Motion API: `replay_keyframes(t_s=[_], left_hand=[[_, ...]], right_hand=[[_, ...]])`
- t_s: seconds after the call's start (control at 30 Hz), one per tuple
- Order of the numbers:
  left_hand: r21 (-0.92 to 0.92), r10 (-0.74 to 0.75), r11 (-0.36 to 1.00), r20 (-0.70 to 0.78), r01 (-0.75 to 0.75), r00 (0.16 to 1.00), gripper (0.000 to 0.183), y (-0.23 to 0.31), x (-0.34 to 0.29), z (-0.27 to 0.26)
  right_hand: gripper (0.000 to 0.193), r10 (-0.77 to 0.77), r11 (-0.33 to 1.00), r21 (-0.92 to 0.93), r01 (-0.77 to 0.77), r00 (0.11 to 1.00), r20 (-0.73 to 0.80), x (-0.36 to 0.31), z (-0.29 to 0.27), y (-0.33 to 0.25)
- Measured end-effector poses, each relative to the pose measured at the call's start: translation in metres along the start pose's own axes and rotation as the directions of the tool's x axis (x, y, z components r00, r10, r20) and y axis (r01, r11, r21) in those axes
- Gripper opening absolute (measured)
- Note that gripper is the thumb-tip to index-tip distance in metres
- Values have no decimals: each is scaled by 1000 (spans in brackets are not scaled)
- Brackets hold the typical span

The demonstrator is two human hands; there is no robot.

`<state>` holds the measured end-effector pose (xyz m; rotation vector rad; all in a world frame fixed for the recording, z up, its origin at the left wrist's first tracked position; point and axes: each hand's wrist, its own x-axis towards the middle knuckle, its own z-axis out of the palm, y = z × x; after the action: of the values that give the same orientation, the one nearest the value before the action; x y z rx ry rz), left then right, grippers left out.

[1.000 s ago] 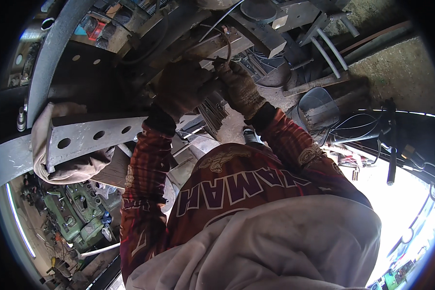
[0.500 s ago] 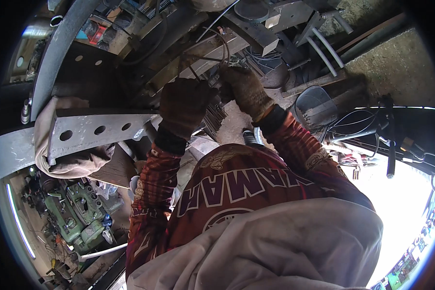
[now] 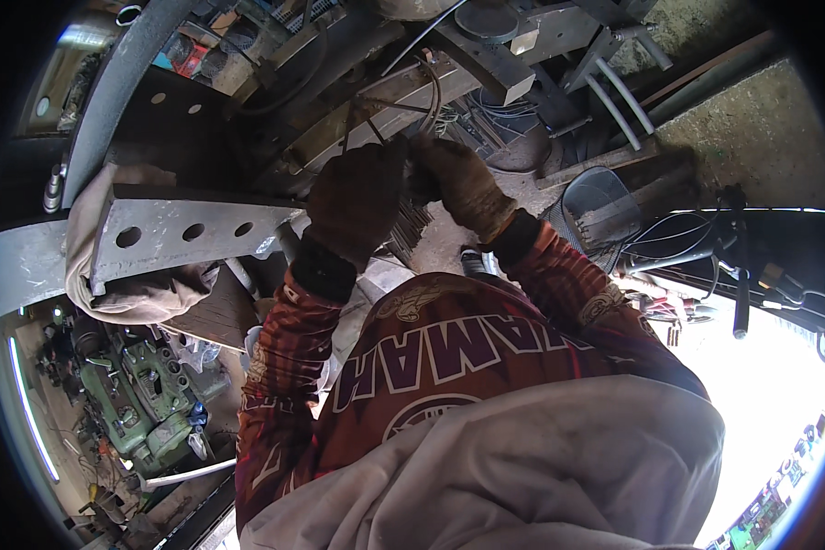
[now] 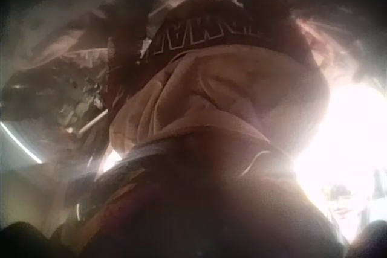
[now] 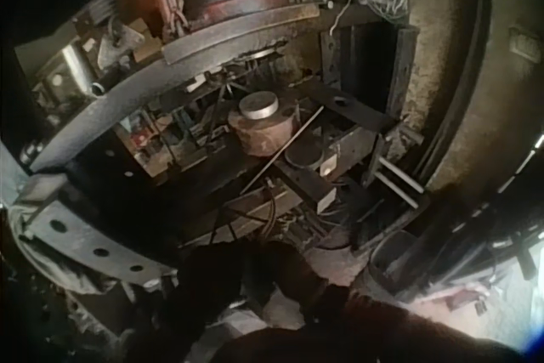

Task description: The person uses their gloved hands to tie and secure thin metal wires around a structural metal frame at a fabrication station.

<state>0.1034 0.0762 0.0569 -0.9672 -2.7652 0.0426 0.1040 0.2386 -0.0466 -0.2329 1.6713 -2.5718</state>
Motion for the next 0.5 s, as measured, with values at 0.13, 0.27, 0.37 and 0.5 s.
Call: replay_keyframes(t_s=[0.13,0.27,0.37,0.5], left_hand=[[-70,126,988,-119,-135,985,29,-18,6,7],[-94,69,991,-227,-92,971,20,-13,7,17],[-5,42,999,-184,-43,982,18,-3,7,19],[-45,33,998,-188,-42,982,16,5,7,17]], right_hand=[[34,377,902,280,-329,916,-137,12,-17,-18],[38,311,944,169,-284,936,-164,24,-13,-29],[38,297,953,108,-283,944,-147,27,-21,-25],[38,298,954,85,-288,944,-143,24,-29,-28]])
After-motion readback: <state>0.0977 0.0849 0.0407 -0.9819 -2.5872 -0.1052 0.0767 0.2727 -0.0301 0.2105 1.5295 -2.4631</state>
